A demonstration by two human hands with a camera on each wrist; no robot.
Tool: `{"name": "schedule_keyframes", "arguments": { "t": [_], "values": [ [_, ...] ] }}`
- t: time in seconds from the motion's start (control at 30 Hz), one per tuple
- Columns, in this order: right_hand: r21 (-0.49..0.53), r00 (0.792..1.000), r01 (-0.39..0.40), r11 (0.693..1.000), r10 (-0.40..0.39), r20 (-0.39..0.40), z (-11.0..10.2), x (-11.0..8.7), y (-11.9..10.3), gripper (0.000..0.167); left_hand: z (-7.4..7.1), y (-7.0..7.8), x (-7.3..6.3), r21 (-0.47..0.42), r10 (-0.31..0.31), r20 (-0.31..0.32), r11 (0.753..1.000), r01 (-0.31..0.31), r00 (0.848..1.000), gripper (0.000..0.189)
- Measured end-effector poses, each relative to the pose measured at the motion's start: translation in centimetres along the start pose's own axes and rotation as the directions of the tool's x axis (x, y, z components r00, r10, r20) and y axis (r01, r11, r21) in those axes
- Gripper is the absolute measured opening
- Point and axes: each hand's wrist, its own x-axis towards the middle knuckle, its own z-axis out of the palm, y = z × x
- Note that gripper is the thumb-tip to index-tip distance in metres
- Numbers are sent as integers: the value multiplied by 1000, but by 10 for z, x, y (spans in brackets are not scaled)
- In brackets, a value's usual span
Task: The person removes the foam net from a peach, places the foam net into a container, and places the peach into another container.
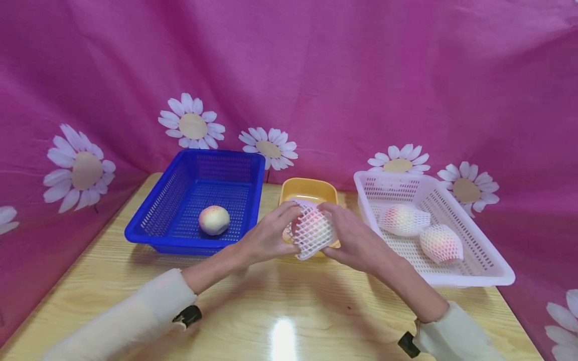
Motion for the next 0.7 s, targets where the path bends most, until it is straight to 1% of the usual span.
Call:
{"name": "schedule_keyframes", "arguments": {
  "t": [0.23, 0.33, 0.47, 0.7],
  "values": [
    [8, 1000, 0, 1000, 0, -13, 4, 0, 4, 74, 0, -2, -3, -10, -42, -38, 999, 41, 998, 74],
    [-28, 1000, -18, 999, 18, -9, 4, 0, 5, 70, 0, -3, -5, -29, -70, -38, 997, 69, 997, 75],
    [-62, 999, -52, 997, 52, -1, 3, 1, 7, 61, -2, -3, -7, -38, -109, -34, 993, 108, 993, 74],
    [-42, 999, -38, 998, 37, -19, 8, 6, 16, 46, -8, -5, -10, 1, -129, -13, 992, 129, 992, 72]
  ]
}}
